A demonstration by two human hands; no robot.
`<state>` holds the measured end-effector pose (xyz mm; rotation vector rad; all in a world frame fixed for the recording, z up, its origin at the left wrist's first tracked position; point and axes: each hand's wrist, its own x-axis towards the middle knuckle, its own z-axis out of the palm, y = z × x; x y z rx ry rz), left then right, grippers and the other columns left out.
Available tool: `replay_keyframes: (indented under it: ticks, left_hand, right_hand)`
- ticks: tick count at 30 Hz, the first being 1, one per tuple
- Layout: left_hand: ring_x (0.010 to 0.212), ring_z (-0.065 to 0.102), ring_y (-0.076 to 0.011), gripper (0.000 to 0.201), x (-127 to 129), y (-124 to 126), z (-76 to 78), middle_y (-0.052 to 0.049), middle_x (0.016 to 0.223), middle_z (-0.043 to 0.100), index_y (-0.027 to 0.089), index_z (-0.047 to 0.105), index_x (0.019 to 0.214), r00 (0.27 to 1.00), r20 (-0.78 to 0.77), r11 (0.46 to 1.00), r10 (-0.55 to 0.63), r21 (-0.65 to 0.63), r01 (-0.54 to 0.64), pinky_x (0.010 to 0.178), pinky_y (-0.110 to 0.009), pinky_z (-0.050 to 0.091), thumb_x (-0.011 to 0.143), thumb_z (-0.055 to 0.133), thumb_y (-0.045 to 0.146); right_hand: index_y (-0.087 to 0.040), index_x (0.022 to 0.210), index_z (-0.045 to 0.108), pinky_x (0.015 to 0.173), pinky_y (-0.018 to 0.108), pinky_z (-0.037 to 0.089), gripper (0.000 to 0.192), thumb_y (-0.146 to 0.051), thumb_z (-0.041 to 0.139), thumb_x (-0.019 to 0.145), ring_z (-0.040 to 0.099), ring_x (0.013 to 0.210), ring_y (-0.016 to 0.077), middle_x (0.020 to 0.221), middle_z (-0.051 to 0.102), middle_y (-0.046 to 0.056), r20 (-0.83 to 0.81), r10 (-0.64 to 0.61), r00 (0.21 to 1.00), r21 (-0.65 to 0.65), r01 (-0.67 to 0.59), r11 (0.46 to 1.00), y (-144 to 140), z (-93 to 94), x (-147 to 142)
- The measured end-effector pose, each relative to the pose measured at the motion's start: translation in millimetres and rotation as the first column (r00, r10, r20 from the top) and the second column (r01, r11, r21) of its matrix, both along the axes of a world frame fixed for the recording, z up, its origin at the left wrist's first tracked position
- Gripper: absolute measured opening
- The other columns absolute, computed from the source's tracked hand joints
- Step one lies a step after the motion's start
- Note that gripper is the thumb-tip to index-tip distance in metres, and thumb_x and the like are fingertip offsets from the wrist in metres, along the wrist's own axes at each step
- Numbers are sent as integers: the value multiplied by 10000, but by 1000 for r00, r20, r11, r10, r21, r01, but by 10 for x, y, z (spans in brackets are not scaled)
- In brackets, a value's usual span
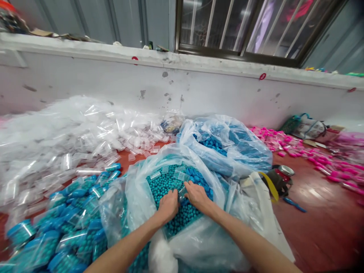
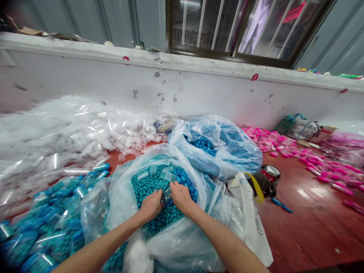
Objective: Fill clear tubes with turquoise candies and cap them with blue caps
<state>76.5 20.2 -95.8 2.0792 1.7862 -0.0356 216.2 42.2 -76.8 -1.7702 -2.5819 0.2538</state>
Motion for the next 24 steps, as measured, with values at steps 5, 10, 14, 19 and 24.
replay_keyframes:
  ticks: [5,10,14,19,24]
  left_hand:
    - [916,554,-214,259,-50,67,-2,-79,1015,527,188,490,988,996,78,999,39,4,-40,773,-325,400,729,503,187]
    - [815,531,-147,156,-147,169,-32,16,799,537,184,484,785,947,322,1000,-5,-10,9,744,-253,397,652,556,147]
    - [661,523,-106,128,-188,152,-37,50,700,501,185,402,766,860,511,997,-17,-56,53,597,-210,425,679,487,146]
    - [605,515,-96,283,-199,86,11,48,697,503,176,405,920,484,869,982,107,-169,88,567,-215,423,658,506,220]
    - [565,498,-104,295,-182,16,75,41,674,510,169,439,921,475,862,966,175,-243,84,526,-217,386,640,508,227]
  right_hand:
    - [-183,1178,460,837,280,406,375,-207,506,806,534,1047,201,1114,575,89,-146,-72,987,-16,70,997,99,-29,71]
    - [-182,1106,541,844,273,396,288,-222,468,830,549,1019,193,1076,607,70,-252,-106,962,-29,102,994,37,57,207]
    - [-193,1035,584,834,256,393,240,-205,443,841,567,965,175,1014,630,50,-370,-77,926,11,88,996,-100,117,278]
    - [-175,975,607,792,228,406,230,-144,508,769,578,898,165,958,646,36,-547,35,836,-58,-79,995,-234,79,243]
    - [-168,876,605,587,191,418,157,-163,476,787,568,638,119,696,611,-16,-671,-76,737,-224,-105,969,-241,51,143]
